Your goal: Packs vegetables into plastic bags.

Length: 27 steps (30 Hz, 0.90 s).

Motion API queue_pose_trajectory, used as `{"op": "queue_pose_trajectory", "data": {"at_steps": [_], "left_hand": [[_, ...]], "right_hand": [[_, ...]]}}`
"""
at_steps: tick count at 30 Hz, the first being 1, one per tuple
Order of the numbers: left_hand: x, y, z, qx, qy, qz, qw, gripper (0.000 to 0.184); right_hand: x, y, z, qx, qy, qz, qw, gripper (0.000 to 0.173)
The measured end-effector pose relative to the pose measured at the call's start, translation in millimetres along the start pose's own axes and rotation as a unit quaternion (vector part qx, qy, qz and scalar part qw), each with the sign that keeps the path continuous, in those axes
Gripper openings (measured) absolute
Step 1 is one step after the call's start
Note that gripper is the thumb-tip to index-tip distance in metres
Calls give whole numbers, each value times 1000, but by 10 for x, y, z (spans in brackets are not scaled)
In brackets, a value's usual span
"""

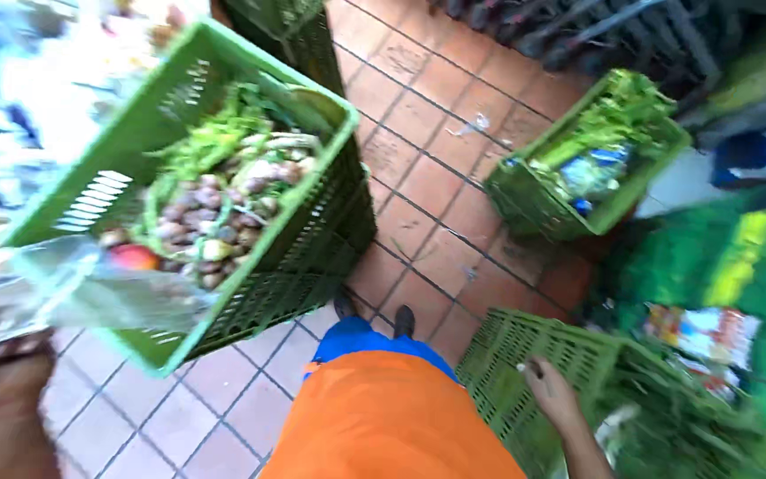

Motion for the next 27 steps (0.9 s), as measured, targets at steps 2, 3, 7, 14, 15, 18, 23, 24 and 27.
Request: {"op": "queue_pose_trajectory", "data": {"at_steps": [2,3,7,14,15,18,23,24,27], "left_hand": [[36,-347,-253,-2,-16,36,999,31],[14,-439,-300,8,-12,56,998,29],[61,-750,-402,54,4,130,990,29],[335,-1421,-655,75,14,182,980,19],[436,-1509,-714,84,15,191,978,16],[729,-1739,-704,62,18,204,977,15],[862,-1917,-344,-38,22,213,976,12],[860,-1885,-234,-59,7,219,974,12],[822,-1739,-85,-111,-18,232,966,9]], "right_hand": [[962,354,9,56,-146,43,987,49],[1410,482,57,72,-208,53,974,49],[2802,737,252,70,-352,57,932,44],[4919,1297,763,41,-557,75,826,32],[5168,1427,833,14,-580,99,808,32],[5631,1724,979,-148,-610,179,757,32],[5835,1791,1016,-182,-571,295,745,25],[5780,1750,1012,-168,-563,310,748,24],[5896,1754,993,-115,-557,340,748,24]]}}
Point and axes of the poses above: each hand's wrist, its own z-axis away from the middle knuckle, its own y-axis out of the palm, x = y × z, the point moved 6 cm from there along -z, towards the middle knuckle, and after that the axes turned 7 degrees about y, right-handed, at the moved point
